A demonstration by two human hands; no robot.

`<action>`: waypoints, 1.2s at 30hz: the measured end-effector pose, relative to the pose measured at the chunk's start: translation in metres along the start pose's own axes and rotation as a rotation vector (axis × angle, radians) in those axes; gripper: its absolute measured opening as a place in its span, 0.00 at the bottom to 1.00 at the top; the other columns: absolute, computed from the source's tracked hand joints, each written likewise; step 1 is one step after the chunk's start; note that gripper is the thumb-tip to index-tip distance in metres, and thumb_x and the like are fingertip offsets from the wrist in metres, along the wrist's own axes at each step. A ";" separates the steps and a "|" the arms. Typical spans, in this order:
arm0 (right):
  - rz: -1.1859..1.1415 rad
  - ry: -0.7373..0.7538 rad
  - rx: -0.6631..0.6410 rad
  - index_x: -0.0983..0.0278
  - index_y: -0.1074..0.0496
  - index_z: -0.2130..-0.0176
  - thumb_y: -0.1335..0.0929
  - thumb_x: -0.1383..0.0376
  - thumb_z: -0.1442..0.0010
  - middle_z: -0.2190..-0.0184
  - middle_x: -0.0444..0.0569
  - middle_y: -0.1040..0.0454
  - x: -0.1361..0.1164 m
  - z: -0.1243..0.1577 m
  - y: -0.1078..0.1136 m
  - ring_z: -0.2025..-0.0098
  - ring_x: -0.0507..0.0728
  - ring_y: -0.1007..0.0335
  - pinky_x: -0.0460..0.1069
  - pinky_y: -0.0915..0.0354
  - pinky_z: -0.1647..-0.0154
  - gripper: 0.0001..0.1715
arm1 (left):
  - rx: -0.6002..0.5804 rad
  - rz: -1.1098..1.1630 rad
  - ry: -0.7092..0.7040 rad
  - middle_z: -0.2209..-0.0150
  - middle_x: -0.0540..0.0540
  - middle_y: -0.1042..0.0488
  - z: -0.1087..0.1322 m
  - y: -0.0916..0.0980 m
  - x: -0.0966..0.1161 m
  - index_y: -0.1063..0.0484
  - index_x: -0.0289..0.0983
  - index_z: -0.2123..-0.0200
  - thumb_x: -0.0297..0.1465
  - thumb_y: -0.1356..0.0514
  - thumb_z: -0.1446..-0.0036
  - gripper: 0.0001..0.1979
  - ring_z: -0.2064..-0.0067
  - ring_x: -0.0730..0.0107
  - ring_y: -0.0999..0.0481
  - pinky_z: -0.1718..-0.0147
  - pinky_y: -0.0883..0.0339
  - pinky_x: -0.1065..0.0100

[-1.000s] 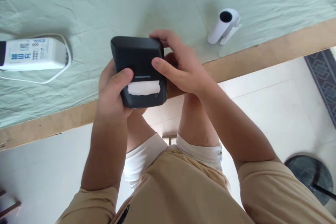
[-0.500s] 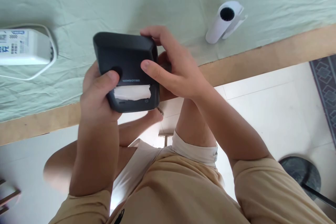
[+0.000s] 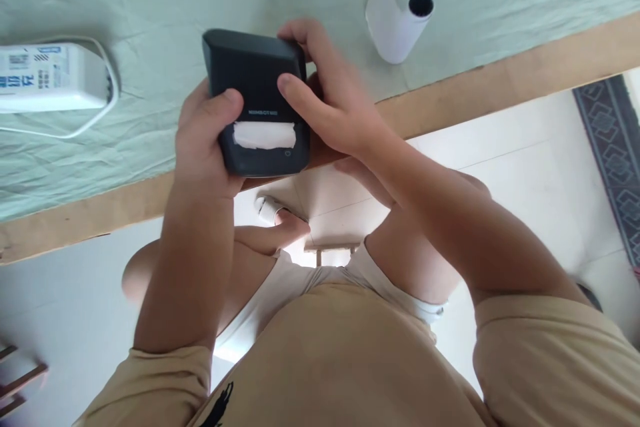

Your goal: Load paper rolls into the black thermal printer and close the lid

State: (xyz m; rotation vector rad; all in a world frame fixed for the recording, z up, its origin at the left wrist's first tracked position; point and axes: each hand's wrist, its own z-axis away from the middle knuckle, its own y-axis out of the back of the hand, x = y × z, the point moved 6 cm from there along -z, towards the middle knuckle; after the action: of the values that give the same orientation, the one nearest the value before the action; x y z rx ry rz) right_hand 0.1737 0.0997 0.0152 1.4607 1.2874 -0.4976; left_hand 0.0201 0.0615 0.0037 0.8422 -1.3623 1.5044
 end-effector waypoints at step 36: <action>-0.042 0.069 -0.056 0.47 0.35 0.39 0.31 0.48 0.36 0.44 0.53 0.30 -0.013 0.007 0.002 0.44 0.65 0.28 0.58 0.23 0.62 0.29 | 0.301 0.196 0.147 0.74 0.49 0.21 0.005 0.012 0.001 0.18 0.38 0.71 0.37 0.39 0.32 0.17 0.76 0.72 0.27 0.83 0.35 0.69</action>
State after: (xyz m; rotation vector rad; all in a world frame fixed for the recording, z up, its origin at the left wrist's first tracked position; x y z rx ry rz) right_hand 0.1738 0.0882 0.0245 1.4175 1.3778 -0.4389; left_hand 0.0080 0.0574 0.0010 0.7795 -1.1522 1.9192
